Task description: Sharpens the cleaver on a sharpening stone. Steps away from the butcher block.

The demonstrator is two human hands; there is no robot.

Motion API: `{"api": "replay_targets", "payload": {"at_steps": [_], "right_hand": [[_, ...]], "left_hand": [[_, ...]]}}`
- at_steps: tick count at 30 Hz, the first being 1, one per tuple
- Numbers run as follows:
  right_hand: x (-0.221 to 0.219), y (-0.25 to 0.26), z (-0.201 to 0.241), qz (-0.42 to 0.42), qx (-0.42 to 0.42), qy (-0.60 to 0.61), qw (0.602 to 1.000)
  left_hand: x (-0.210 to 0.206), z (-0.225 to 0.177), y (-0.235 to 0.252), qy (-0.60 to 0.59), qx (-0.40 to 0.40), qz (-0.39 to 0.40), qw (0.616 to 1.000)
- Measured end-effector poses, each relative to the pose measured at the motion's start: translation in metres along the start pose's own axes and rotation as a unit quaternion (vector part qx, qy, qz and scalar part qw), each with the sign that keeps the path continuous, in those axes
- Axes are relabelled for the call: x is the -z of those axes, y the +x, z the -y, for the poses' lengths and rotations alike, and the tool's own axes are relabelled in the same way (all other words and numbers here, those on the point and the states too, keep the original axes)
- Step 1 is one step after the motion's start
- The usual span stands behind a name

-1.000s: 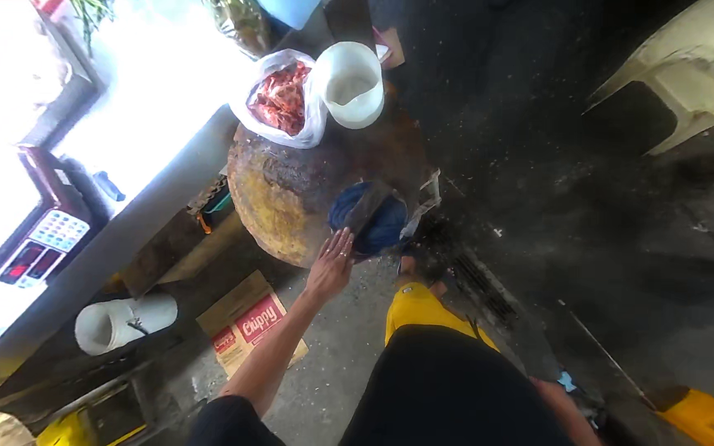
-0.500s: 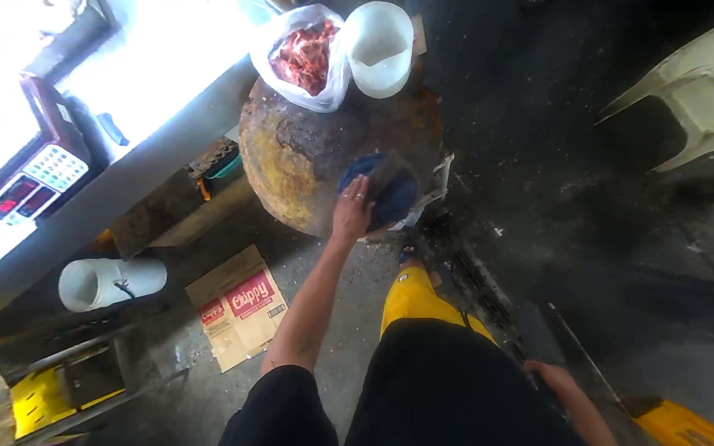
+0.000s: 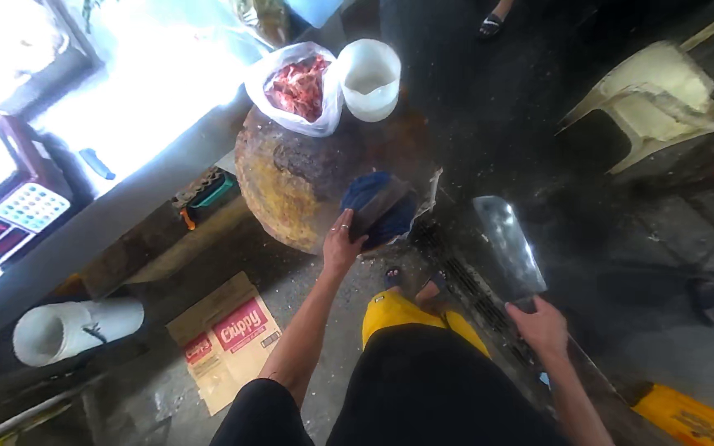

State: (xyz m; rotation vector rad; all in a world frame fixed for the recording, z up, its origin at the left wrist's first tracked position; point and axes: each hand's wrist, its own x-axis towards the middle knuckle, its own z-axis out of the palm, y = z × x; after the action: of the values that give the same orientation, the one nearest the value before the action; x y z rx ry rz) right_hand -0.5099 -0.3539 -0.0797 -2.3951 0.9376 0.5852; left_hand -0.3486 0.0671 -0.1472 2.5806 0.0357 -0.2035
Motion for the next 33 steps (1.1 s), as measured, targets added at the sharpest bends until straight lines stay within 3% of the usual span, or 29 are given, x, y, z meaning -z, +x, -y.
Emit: {"api": "replay_targets", "payload": {"at_steps": [4, 9, 15, 18, 24, 28, 33], "right_hand": [[-0.01, -0.02, 0.023, -0.017, 0.144, 0.079, 0.986], [-0.011, -0.015, 0.065, -0.039, 0.218, 0.04, 0.974], [-0.015, 0.021, 0.067, 0.043, 0.187, 0.039, 0.981], [-0.008, 0.044, 0.052, 0.068, 0.157, 0.025, 0.985], [0.013, 0.087, 0.016, 0.087, 0.119, -0.024, 0.989], [0.026, 0.105, 0.024, 0.091, 0.15, -0.06, 0.983], [0.033, 0.131, 0.073, 0.123, 0.245, -0.121, 0.954]], "left_hand": [[0.005, 0.022, -0.016, -0.025, 0.002, -0.014, 1.0], [-0.003, 0.005, -0.027, -0.073, 0.058, -0.081, 0.992], [-0.007, -0.021, 0.009, -0.018, 0.09, -0.04, 0.995], [-0.002, -0.033, 0.026, -0.043, 0.107, 0.004, 0.993], [-0.002, -0.046, 0.04, -0.06, 0.128, 0.008, 0.99], [0.002, -0.05, 0.046, -0.015, 0.141, 0.024, 0.99], [-0.004, -0.053, 0.038, 0.006, 0.156, -0.005, 0.988]]}}
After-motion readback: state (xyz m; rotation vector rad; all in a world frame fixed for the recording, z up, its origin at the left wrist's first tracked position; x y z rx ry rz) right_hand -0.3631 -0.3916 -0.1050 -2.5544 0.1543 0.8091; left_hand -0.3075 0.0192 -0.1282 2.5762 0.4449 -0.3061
